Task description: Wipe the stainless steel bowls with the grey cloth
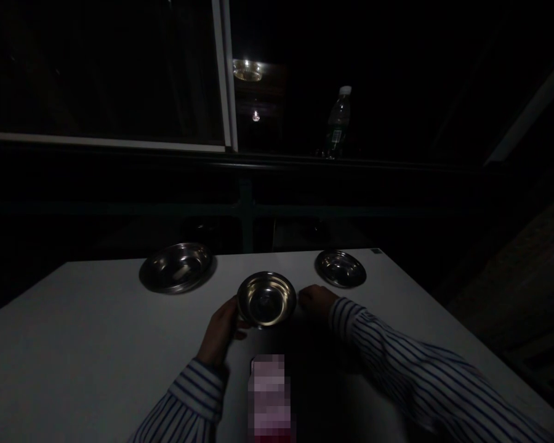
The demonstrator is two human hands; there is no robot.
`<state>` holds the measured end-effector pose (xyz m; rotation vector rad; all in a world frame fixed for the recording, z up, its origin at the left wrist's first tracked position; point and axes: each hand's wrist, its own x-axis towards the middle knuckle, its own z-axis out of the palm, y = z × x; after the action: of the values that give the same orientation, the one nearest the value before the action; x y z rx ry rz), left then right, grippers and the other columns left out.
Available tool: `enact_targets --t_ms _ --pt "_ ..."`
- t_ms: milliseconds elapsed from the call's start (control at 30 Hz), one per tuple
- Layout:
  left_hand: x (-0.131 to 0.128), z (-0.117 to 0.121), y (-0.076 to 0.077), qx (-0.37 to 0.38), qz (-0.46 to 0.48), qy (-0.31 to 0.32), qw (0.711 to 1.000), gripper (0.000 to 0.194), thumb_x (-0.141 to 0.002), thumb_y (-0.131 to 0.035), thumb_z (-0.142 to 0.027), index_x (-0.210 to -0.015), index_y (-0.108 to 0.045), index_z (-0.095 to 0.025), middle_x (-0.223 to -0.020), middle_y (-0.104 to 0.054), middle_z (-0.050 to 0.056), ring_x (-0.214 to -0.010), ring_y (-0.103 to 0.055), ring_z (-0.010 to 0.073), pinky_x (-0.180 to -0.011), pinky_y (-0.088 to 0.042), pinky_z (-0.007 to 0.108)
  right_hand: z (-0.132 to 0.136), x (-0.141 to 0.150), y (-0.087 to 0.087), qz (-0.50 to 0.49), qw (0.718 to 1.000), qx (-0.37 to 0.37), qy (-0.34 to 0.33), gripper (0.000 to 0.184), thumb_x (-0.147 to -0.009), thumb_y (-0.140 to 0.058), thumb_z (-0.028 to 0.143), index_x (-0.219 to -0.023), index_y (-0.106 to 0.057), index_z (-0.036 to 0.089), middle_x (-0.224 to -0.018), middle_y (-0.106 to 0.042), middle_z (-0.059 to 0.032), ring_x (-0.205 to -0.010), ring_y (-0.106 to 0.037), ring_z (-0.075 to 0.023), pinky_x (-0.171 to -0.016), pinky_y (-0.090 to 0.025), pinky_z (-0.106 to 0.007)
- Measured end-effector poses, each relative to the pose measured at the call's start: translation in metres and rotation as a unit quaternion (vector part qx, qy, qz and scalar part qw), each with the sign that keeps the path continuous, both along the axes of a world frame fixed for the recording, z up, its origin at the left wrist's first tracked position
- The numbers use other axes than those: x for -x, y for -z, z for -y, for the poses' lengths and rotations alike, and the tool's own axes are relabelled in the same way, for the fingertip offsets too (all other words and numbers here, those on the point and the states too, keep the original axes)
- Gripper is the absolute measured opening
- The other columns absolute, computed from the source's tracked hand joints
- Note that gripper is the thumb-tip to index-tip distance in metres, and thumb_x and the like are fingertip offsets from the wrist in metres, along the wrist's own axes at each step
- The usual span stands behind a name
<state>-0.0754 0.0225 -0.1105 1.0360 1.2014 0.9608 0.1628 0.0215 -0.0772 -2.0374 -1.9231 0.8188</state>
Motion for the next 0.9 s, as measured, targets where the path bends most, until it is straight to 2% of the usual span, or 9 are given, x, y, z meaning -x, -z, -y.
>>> enact_targets --t_ms 133,333,433,533,767,900 --pt "0.0 -0.001 0.001 0.025 0.033 0.003 0.999 0.055 -0.077 -0.05 -0.05 -0.123 -0.05 -0.02 -0.096 -0.067 0.01 -0.076 -0.066 0.0213 -0.056 -0.048 0.029 -0.015 0.008 0.002 -0.031 0.999 0.032 0.009 0.025 -0.088 -0.051 0.034 -0.083 -0.061 0.012 -0.08 -0.063 -0.0013 -0.074 -0.06 -0.0122 -0.071 -0.049 -0.031" --pt "-0.01 -0.007 0.002 -0.002 0.108 -0.003 0.994 0.052 -0.077 -0.054 -0.046 -0.123 -0.049 -0.021 -0.113 -0.061 0.01 -0.083 -0.064 0.0207 -0.066 -0.052 0.034 -0.011 -0.004 -0.009 -0.072 0.996 0.002 0.06 0.019 -0.089 -0.05 0.028 -0.096 -0.058 0.012 -0.08 -0.062 -0.0005 -0.068 -0.06 -0.0102 -0.068 -0.05 -0.028" --pt "-0.024 -0.013 0.001 0.004 0.109 -0.001 0.994 0.053 -0.076 -0.055 -0.045 -0.122 -0.05 -0.019 -0.109 -0.063 0.011 -0.079 -0.064 0.0203 -0.064 -0.052 0.034 -0.01 -0.016 -0.013 -0.087 0.993 0.005 0.077 0.018 -0.09 -0.05 0.025 -0.1 -0.057 0.012 -0.079 -0.062 0.0 -0.067 -0.06 -0.0098 -0.066 -0.051 -0.027" --pt "-0.04 -0.02 -0.001 0.016 0.095 0.018 0.995 0.053 -0.075 -0.055 -0.048 -0.119 -0.053 -0.018 -0.104 -0.066 0.011 -0.076 -0.065 0.0187 -0.064 -0.051 0.032 -0.012 -0.03 -0.013 -0.098 0.992 0.03 0.078 0.015 -0.089 -0.051 0.024 -0.093 -0.058 0.012 -0.079 -0.061 -0.0001 -0.066 -0.059 -0.0094 -0.064 -0.051 -0.026" --pt "-0.063 -0.03 -0.002 0.026 0.065 0.044 0.997 0.054 -0.071 -0.057 -0.052 -0.109 -0.059 -0.014 -0.083 -0.069 0.009 -0.069 -0.065 0.0196 -0.064 -0.05 0.033 -0.025 -0.052 0.0 -0.119 0.986 0.091 0.071 0.017 -0.088 -0.052 0.026 -0.088 -0.059 0.011 -0.073 -0.06 0.0013 -0.061 -0.057 -0.008 -0.059 -0.05 -0.024" --pt "-0.066 -0.033 -0.003 0.022 0.054 0.048 0.997 0.056 -0.072 -0.055 -0.054 -0.11 -0.057 -0.013 -0.084 -0.069 0.011 -0.072 -0.065 0.0202 -0.066 -0.05 0.034 -0.034 -0.056 0.008 -0.14 0.982 0.099 0.075 0.017 -0.088 -0.053 0.027 -0.089 -0.058 0.011 -0.073 -0.059 0.0015 -0.059 -0.056 -0.0074 -0.056 -0.049 -0.022"
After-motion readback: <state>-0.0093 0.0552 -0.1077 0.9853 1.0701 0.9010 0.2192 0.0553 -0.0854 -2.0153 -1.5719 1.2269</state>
